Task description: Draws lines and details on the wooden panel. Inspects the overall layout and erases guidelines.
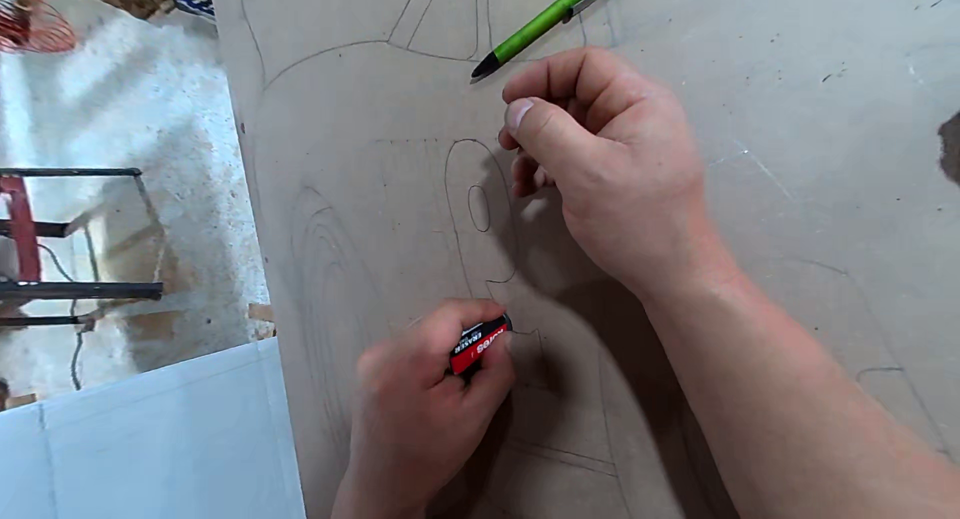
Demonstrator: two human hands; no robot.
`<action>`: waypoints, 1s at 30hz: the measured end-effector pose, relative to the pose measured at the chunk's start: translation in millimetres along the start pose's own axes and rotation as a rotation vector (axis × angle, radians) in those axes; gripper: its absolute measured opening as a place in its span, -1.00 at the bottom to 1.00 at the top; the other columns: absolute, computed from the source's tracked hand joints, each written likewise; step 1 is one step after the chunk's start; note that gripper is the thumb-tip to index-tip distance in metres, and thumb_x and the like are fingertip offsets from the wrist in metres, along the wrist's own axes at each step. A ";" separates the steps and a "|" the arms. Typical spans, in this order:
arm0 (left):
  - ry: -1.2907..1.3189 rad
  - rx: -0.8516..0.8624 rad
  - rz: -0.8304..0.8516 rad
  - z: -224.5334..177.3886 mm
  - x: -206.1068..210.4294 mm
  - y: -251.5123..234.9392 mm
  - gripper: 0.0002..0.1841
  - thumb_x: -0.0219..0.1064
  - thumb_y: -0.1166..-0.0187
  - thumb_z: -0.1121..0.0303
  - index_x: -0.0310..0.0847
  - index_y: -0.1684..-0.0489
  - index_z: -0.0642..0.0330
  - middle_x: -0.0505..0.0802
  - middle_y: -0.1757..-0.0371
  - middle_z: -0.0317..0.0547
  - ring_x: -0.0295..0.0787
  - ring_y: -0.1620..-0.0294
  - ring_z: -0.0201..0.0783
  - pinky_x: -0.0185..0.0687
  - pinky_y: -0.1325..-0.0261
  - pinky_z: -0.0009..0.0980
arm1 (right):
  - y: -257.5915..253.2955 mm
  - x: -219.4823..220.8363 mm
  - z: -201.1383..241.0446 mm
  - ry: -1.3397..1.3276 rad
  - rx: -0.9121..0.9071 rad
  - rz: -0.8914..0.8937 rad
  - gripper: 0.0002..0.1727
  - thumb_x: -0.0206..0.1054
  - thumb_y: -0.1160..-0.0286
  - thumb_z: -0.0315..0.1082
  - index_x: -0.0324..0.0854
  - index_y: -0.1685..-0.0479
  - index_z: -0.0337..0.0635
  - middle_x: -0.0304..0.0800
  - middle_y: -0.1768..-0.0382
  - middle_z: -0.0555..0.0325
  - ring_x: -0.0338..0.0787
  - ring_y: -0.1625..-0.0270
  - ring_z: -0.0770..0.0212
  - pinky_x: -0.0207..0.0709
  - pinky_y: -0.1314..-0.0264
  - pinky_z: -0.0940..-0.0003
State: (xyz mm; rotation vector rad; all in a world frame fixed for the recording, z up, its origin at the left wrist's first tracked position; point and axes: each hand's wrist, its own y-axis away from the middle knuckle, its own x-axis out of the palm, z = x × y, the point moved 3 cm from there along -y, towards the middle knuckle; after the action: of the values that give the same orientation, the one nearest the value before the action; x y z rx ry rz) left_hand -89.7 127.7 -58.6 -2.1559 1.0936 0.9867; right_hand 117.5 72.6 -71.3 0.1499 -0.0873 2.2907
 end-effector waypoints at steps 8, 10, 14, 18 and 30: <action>0.042 0.004 0.006 0.5 1.4 -0.3 -0.81 0.41 -0.49 0.21 0.82 0.04 -0.04 0.88 0.25 -0.51 0.75 0.37 -0.67 0.70 0.39 -0.68 | -1.2 -0.7 0.5 0.015 -0.014 0.001 -0.84 0.26 -0.68 -0.41 0.71 -0.05 -0.21 0.84 0.28 0.18 0.85 0.36 0.31 0.83 0.34 0.39; -0.017 -0.036 -0.058 -1.7 3.5 -0.5 -0.77 0.41 -0.52 0.17 0.81 -0.02 -0.02 0.87 0.26 -0.52 0.72 0.40 -0.71 0.65 0.43 -0.70 | -2.2 -0.6 0.1 0.011 0.004 0.007 -0.83 0.26 -0.69 -0.40 0.71 -0.07 -0.21 0.84 0.28 0.18 0.85 0.34 0.31 0.83 0.31 0.38; 0.087 -0.018 0.063 0.2 -1.7 -1.4 -0.81 0.44 -0.47 0.22 0.82 0.04 -0.07 0.87 0.27 -0.55 0.75 0.40 -0.66 0.71 0.44 -0.67 | -0.8 0.0 0.5 0.005 -0.007 0.003 -0.84 0.25 -0.68 -0.42 0.70 -0.06 -0.22 0.83 0.28 0.18 0.85 0.36 0.30 0.83 0.34 0.37; 0.000 -0.067 -0.049 -3.3 3.7 0.4 -0.79 0.42 -0.48 0.17 0.80 0.04 -0.05 0.85 0.34 -0.57 0.72 0.44 -0.72 0.65 0.47 -0.71 | -1.7 -0.8 0.3 0.002 0.002 0.005 -0.82 0.25 -0.69 -0.41 0.71 -0.07 -0.22 0.84 0.28 0.17 0.85 0.35 0.30 0.83 0.32 0.37; 0.070 -0.042 0.058 -1.9 0.4 3.0 -0.84 0.42 -0.49 0.20 0.83 0.08 -0.10 0.87 0.30 -0.56 0.75 0.39 -0.68 0.70 0.44 -0.69 | 1.4 0.2 0.1 -0.027 -0.012 -0.020 -0.82 0.23 -0.68 -0.45 0.69 -0.09 -0.25 0.83 0.29 0.15 0.85 0.36 0.27 0.85 0.33 0.35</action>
State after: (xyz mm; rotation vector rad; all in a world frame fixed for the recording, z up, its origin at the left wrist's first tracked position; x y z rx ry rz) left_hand -91.3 124.5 -58.1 -2.2178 1.1846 0.9749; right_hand 116.3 71.8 -71.2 0.1745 -0.1123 2.2686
